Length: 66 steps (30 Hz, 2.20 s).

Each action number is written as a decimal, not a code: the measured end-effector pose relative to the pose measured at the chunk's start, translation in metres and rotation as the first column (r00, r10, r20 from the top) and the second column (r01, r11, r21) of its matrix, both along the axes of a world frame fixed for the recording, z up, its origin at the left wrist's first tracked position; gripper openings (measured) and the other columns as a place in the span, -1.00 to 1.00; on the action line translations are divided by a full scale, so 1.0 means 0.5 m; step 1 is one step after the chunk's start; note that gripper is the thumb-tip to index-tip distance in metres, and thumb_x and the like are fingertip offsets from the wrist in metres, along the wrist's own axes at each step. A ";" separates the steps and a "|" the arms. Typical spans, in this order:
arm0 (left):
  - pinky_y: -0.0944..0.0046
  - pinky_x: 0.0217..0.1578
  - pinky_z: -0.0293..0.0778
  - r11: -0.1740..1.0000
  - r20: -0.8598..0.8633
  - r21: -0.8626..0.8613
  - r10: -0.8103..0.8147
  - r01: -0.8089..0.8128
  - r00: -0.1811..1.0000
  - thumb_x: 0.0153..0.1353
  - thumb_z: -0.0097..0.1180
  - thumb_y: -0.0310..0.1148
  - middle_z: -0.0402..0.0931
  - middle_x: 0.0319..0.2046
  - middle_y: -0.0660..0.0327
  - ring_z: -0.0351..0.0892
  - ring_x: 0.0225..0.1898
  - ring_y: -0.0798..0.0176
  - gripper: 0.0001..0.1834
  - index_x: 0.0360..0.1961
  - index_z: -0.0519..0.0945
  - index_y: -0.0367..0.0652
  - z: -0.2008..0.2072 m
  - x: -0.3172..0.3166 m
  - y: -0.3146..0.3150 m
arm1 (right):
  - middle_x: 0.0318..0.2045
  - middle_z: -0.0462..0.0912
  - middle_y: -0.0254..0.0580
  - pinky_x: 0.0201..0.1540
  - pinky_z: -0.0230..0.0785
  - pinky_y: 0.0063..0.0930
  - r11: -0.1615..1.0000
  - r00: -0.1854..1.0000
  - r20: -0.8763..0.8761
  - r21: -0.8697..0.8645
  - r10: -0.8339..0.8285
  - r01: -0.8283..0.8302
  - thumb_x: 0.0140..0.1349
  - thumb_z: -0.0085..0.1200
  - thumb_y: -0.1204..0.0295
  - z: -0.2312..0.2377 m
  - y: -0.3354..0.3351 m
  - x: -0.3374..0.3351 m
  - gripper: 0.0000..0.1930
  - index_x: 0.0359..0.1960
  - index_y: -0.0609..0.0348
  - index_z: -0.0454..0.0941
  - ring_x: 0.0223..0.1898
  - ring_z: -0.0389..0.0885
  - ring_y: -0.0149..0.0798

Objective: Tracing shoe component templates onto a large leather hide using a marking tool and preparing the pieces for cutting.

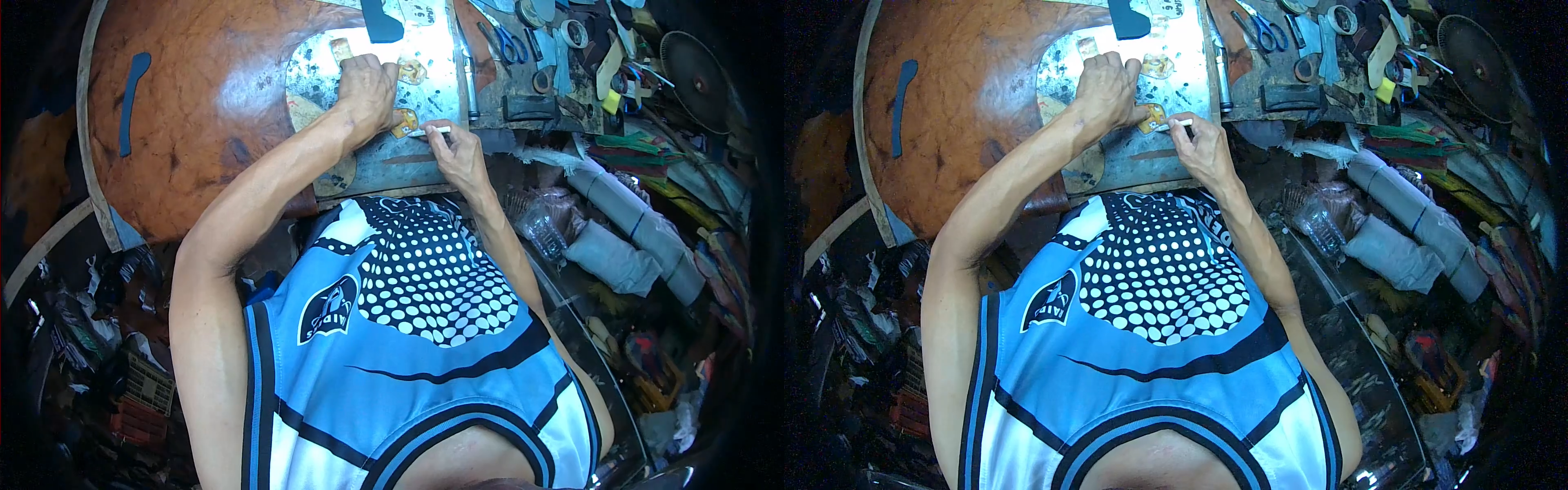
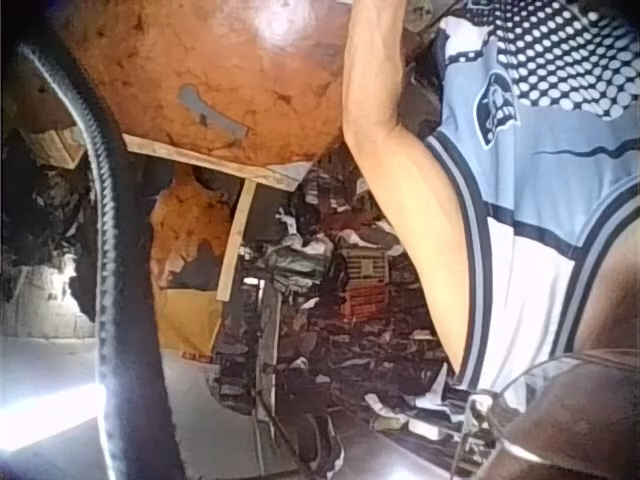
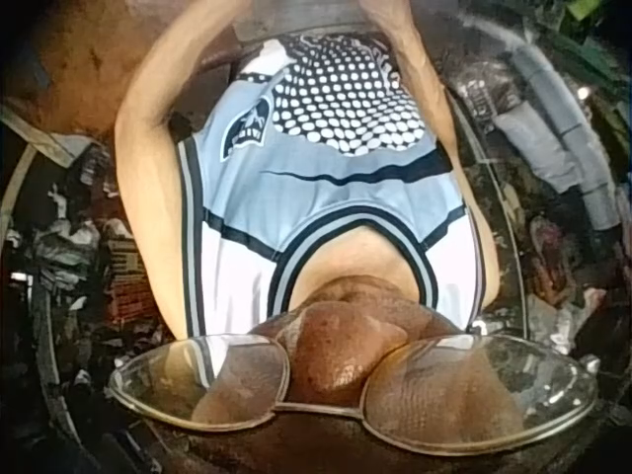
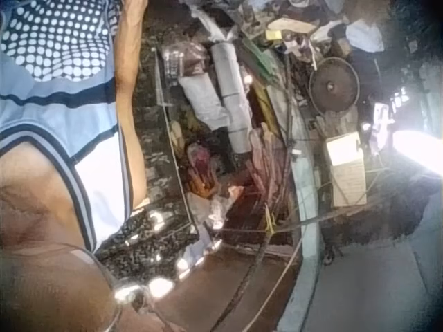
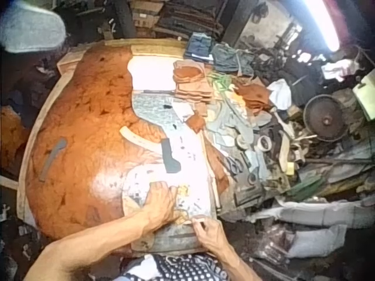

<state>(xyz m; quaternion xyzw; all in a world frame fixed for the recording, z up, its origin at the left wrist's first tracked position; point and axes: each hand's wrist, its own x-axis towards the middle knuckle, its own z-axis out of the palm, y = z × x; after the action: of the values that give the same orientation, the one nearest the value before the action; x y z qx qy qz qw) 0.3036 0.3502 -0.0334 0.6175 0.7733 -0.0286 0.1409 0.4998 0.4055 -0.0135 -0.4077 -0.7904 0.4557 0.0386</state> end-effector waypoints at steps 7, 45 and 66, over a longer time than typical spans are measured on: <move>0.06 -0.09 0.47 0.997 -0.004 -0.077 0.011 -0.011 1.000 -0.08 0.35 0.25 0.52 -0.19 -0.09 0.57 -0.11 -0.01 -0.18 -0.05 0.51 -0.28 0.014 0.000 0.007 | -0.51 0.66 -0.18 -0.43 0.42 -0.48 0.997 0.997 -0.043 -0.041 -0.071 0.070 0.36 0.04 0.42 -0.007 0.003 0.000 -0.79 -0.17 0.32 0.64 -0.50 0.57 -0.43; 0.07 -0.10 0.43 0.997 -0.010 -0.068 0.027 -0.028 1.000 -0.08 0.35 0.24 0.50 -0.22 -0.07 0.53 -0.13 0.02 -0.20 -0.09 0.49 -0.28 0.029 0.002 -0.002 | -0.37 0.67 0.08 -0.31 0.49 -0.30 0.980 0.996 -0.090 0.199 0.019 -0.001 0.31 0.04 0.51 0.003 0.010 -0.032 -0.86 -0.23 0.35 0.60 -0.38 0.68 -0.04; -0.20 0.19 0.17 0.933 0.188 0.281 0.175 -0.224 0.966 -0.11 0.41 0.14 0.43 -0.07 -0.09 0.38 0.06 -0.06 -0.29 -0.20 0.59 -0.34 -0.011 0.020 -0.088 | -0.34 0.72 -0.03 -0.32 0.50 -0.44 0.997 0.995 -0.059 0.020 0.082 -0.081 0.37 0.03 0.35 0.009 0.025 -0.076 -0.74 -0.18 0.32 0.66 -0.40 0.67 -0.28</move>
<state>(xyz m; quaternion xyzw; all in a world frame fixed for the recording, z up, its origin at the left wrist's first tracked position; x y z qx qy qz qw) 0.3136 0.3060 -0.0390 0.5502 0.8135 0.1532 0.1093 0.4618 0.4183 -0.0092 -0.3610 -0.8089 0.4617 0.0471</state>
